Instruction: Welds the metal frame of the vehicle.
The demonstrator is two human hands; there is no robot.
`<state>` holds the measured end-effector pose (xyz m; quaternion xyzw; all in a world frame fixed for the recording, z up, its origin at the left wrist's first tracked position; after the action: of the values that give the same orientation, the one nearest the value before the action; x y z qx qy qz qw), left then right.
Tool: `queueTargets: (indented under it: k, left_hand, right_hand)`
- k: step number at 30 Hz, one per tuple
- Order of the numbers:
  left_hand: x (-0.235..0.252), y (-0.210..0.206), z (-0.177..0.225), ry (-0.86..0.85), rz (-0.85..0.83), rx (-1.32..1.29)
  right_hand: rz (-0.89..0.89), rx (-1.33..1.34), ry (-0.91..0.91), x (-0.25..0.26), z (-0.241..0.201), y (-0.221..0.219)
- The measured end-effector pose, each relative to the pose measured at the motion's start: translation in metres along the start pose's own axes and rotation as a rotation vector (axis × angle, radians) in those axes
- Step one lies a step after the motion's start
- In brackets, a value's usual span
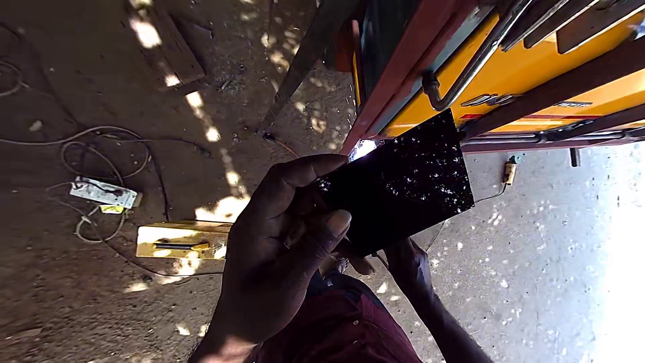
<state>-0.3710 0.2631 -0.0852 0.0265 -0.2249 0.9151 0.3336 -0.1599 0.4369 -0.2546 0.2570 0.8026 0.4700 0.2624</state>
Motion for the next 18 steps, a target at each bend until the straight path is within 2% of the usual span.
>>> queueTargets:
  k: [8,12,18]
  left_hand:
    - [0.001,0.001,0.000,-0.001,-0.001,0.025]
    - [0.002,0.014,-0.004,0.006,0.112,0.021]
    - [-0.022,0.057,-0.019,0.081,0.304,0.057]
  right_hand:
    - [-0.011,-0.007,-0.041,0.001,0.003,0.002]
    - [0.024,0.056,-0.055,-0.023,0.012,0.012]
    - [0.010,0.083,-0.113,-0.063,0.037,0.018]
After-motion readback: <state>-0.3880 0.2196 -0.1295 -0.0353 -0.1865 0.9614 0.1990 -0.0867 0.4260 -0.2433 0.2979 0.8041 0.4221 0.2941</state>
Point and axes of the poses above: each hand's wrist, its own x-axis towards the middle knuckle, its own y-axis out of the back of the hand, z = x × y, the point moved 8 cm from there along x, towards the middle knuckle, and after that the axes turned 10 degrees about -y, right-handed, at the moved point
